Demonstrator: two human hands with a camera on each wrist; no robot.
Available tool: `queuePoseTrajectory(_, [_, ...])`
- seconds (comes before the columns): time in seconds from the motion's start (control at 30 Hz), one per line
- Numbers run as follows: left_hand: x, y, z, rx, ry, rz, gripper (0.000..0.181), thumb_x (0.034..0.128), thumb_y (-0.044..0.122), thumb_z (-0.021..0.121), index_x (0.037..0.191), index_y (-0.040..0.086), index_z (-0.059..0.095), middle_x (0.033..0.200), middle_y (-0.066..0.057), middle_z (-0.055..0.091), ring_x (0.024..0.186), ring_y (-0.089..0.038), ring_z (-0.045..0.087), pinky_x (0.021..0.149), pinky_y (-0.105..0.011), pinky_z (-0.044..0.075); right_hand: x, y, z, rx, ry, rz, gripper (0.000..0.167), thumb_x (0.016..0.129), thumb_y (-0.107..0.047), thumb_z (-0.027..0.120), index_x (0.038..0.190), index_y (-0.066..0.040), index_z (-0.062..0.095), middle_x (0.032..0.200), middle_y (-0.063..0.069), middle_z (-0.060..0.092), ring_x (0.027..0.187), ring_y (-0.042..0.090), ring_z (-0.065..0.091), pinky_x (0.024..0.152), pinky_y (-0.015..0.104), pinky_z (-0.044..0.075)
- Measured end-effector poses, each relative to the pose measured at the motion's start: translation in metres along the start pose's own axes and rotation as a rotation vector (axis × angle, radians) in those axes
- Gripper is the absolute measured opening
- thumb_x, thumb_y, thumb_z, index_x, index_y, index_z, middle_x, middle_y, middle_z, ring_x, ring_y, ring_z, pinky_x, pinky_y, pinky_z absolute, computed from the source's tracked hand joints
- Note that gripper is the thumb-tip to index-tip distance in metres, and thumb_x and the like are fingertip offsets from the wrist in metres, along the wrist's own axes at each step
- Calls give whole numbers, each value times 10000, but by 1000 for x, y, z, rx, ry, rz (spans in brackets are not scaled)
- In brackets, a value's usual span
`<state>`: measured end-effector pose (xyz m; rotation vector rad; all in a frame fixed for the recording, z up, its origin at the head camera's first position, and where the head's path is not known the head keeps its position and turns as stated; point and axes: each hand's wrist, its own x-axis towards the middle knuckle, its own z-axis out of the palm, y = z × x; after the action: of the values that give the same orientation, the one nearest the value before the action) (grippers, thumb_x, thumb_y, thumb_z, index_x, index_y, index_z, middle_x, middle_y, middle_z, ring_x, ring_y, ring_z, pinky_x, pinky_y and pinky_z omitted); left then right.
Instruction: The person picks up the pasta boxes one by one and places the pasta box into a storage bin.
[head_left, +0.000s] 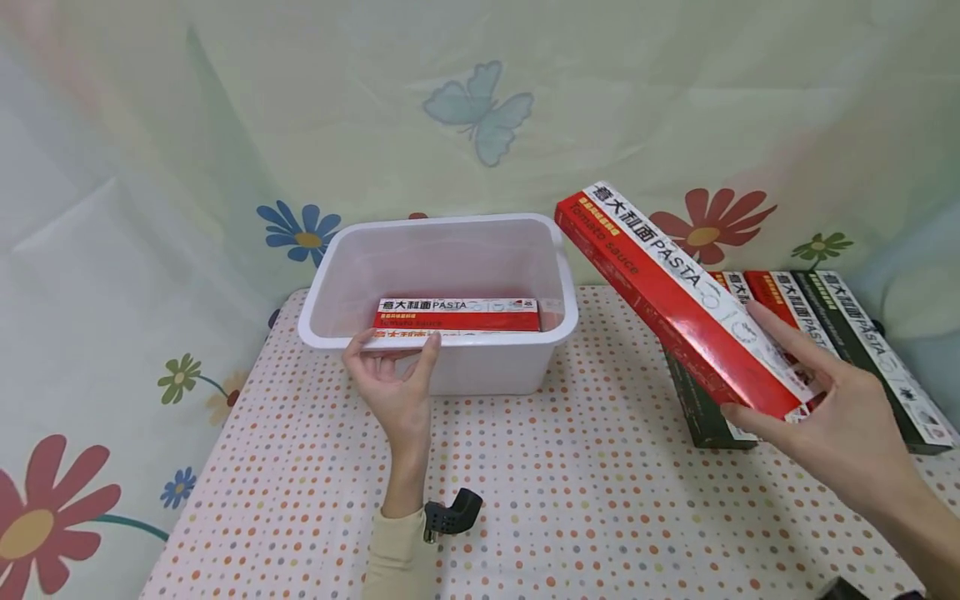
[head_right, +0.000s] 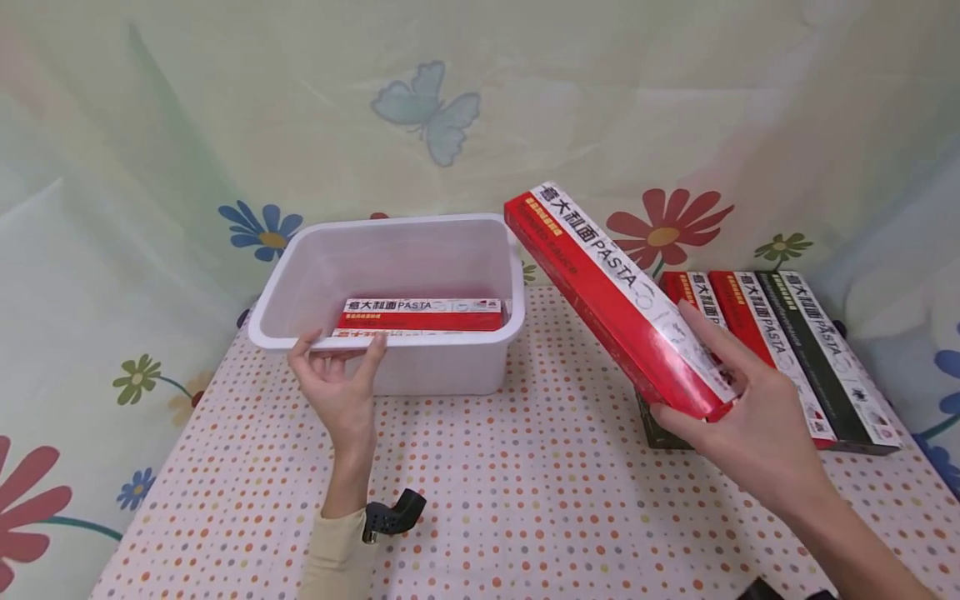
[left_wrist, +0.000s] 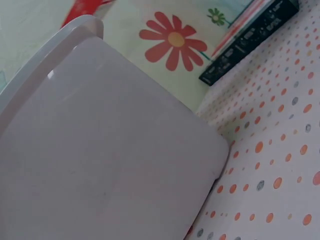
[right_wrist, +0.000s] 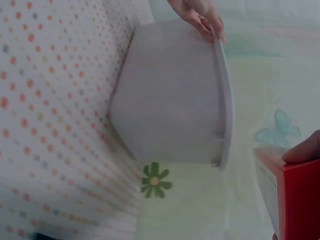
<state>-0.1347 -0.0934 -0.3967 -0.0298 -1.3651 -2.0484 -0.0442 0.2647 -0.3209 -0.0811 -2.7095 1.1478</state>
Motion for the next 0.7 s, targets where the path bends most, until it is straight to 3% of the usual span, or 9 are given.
queuePoseTrajectory(0.17, [0,0,1,7,2,-3,753,819,-109,813,1396,42,353,1465,-198,467,1222,-339,586,947,-409,638,37,-25,-3,-13,-60,-138,1012,812,-58,866,1648,-239,325,1494,319,423,1203,309,372,559,57,498])
queuePoseTrajectory(0.37, [-1,0,0,16,4,-7,748,818,-97,821,1389,44,358,1452,-170,483,1194,-328,593,925,-408,647,80,-51,11,19,-199,-268,984,767,-46,874,1618,-167,394,1446,263,512,1171,231,434,602,114,537])
queuePoseTrajectory(0.53, [-1,-1,-1,36,-4,-10,742,832,-86,816,1397,42,352,1480,-152,469,1266,-329,569,950,-409,635,103,-74,31,43,-335,-329,935,780,-75,867,1601,-118,423,1462,226,538,1225,346,479,680,154,574])
queuePoseTrajectory(0.7, [0,-4,-1,44,2,-12,743,841,-76,815,1403,48,347,1495,-140,458,1325,-360,535,962,-411,627,129,-92,47,56,-490,-348,919,817,-80,837,1616,-97,383,1485,217,501,1241,361,468,680,222,603])
